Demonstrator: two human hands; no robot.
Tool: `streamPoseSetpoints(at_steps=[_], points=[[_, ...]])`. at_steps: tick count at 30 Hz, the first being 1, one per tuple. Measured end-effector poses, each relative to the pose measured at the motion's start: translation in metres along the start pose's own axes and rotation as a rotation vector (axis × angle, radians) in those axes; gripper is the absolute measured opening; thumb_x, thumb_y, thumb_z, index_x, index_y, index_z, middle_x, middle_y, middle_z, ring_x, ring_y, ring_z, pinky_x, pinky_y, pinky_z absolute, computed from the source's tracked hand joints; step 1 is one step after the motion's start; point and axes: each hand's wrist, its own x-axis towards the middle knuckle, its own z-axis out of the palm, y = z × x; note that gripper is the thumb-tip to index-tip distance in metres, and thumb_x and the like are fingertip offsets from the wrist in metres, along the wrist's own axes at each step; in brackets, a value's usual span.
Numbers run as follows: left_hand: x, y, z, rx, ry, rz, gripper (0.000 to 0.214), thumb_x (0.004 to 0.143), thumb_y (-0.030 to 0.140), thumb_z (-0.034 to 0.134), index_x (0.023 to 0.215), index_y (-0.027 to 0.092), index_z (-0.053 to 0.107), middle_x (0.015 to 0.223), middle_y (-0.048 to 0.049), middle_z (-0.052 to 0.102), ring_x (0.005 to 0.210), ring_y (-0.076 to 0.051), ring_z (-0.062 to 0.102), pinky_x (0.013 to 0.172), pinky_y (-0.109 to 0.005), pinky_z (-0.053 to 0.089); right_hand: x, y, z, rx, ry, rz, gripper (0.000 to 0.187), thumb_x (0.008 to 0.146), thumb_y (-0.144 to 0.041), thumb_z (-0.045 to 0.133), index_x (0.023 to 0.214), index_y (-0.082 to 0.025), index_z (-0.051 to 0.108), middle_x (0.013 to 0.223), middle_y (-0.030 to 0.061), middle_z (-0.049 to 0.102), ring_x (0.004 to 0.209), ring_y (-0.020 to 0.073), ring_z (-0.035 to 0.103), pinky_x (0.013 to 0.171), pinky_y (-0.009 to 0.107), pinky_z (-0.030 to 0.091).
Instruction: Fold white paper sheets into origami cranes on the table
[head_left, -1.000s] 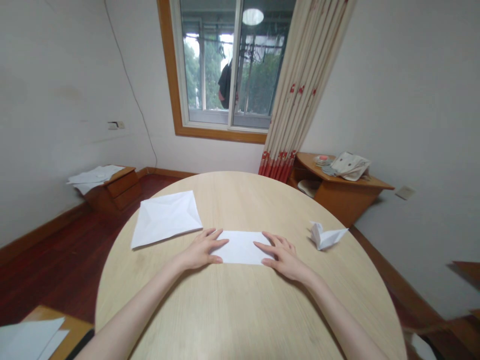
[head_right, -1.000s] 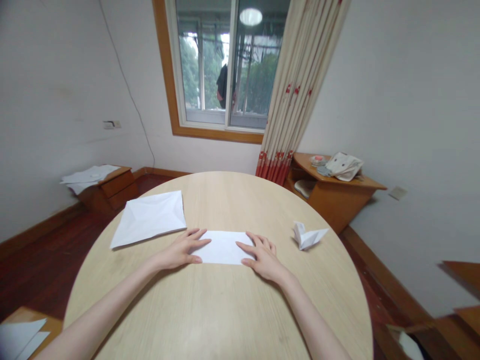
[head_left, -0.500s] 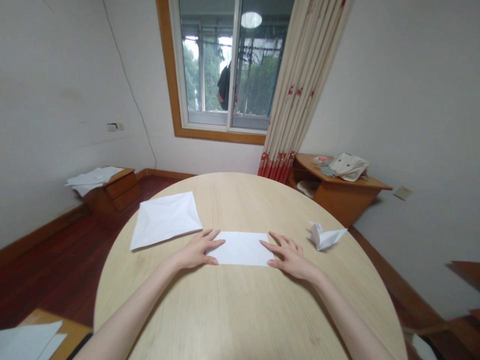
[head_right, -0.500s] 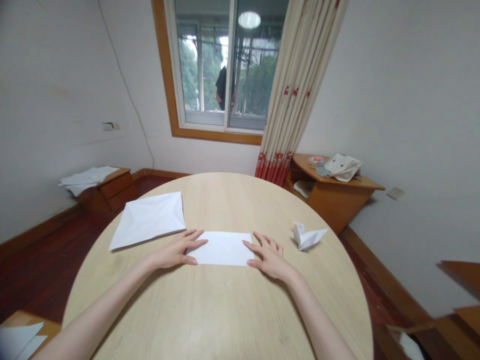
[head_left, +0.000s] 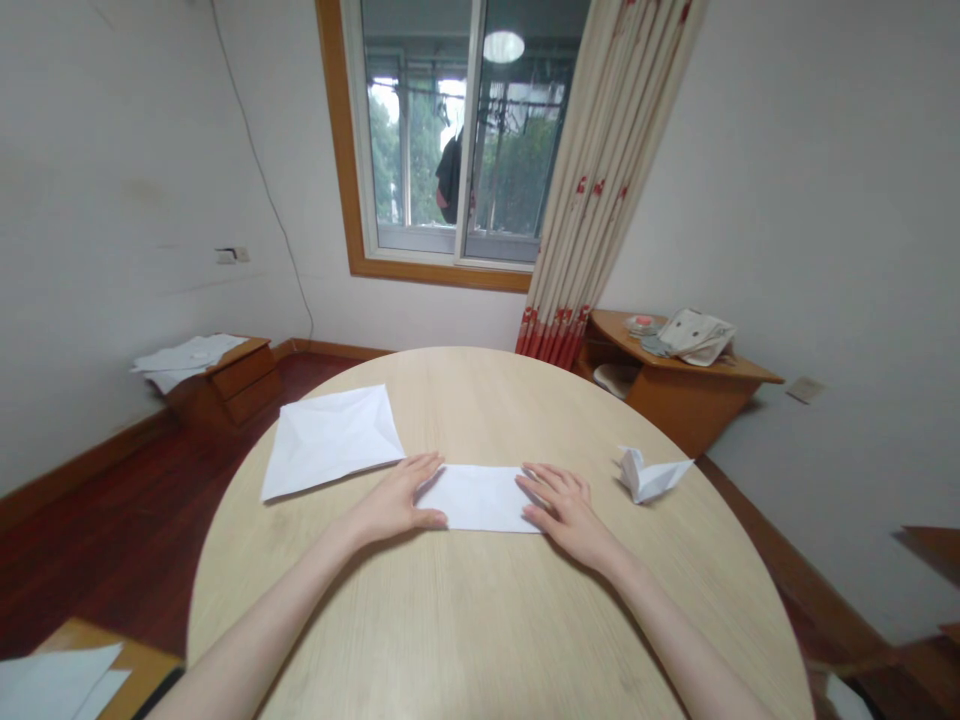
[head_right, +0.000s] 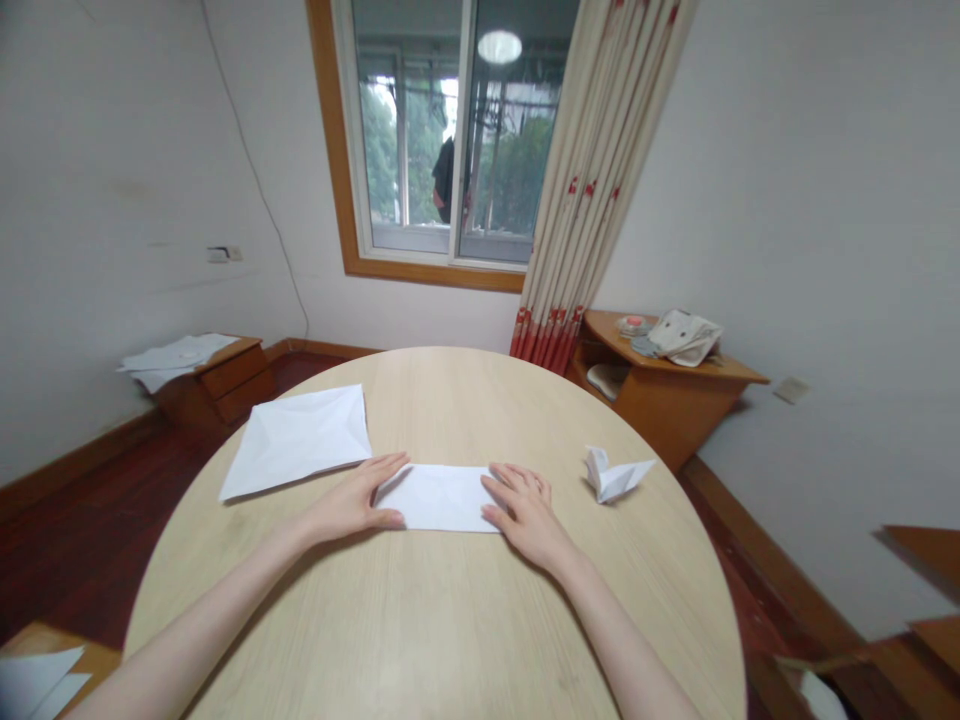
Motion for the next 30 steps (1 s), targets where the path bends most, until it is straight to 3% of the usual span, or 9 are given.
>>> streamPoseSetpoints(at_steps=[7, 15, 20, 25, 30], points=[[0.0, 0.007, 0.01, 0.129, 0.058, 0.024, 0.089, 0.075, 0.065, 0.061, 0.142, 0.014, 0.034, 0.148, -0.017, 0.034, 0.135, -0.03, 0.033, 0.11, -0.043, 0.028, 0.003, 0.005, 0.002, -0.011, 0.041, -0.039, 0.055, 0.086, -0.052, 0.051, 0.135, -0.027, 0.048, 0.141, 0.0089, 0.047, 0.132, 0.0306, 0.034, 0.106, 0.054, 0.021], [0.001, 0.0, 0.014, 0.171, 0.043, 0.056, 0.091, 0.073, 0.067, 0.061, 0.144, 0.019, 0.031, 0.147, -0.0165, 0.035, 0.134, -0.033, 0.034, 0.111, -0.05, 0.022, 0.007, 0.006, 0.007, -0.018, -0.041, 0.034, 0.094, 0.07, -0.071, 0.058, 0.145, -0.022, 0.031, 0.147, 0.0135, 0.037, 0.136, 0.0344, 0.025, 0.108, 0.051, 0.018], [0.001, 0.002, 0.012, 0.182, 0.082, 0.091, 0.092, 0.071, 0.068, 0.063, 0.143, 0.023, 0.031, 0.146, -0.0153, 0.037, 0.133, -0.034, 0.034, 0.111, -0.052, 0.02, 0.007, 0.007, 0.009, -0.034, -0.035, 0.031, 0.099, 0.067, -0.071, 0.06, 0.147, -0.024, 0.026, 0.148, 0.0127, 0.035, 0.137, 0.0342, 0.023, 0.108, 0.05, 0.018], [0.002, 0.006, 0.01, 0.173, 0.117, 0.094, 0.094, 0.066, 0.064, 0.07, 0.141, 0.022, 0.034, 0.142, -0.0137, 0.042, 0.129, -0.033, 0.038, 0.108, -0.049, 0.028, 0.008, 0.008, 0.012, -0.05, -0.02, 0.048, 0.102, 0.065, -0.069, 0.063, 0.147, -0.023, 0.023, 0.148, 0.0125, 0.034, 0.138, 0.0326, 0.022, 0.109, 0.049, 0.017], [0.003, 0.001, 0.015, 0.127, 0.134, 0.117, 0.095, 0.067, 0.06, 0.072, 0.144, 0.025, 0.029, 0.145, -0.0126, 0.038, 0.134, -0.032, 0.032, 0.108, -0.049, 0.031, 0.008, 0.007, 0.01, -0.051, 0.011, 0.044, 0.098, 0.069, -0.065, 0.061, 0.147, -0.021, 0.022, 0.148, 0.015, 0.033, 0.137, 0.0326, 0.025, 0.108, 0.049, 0.018]])
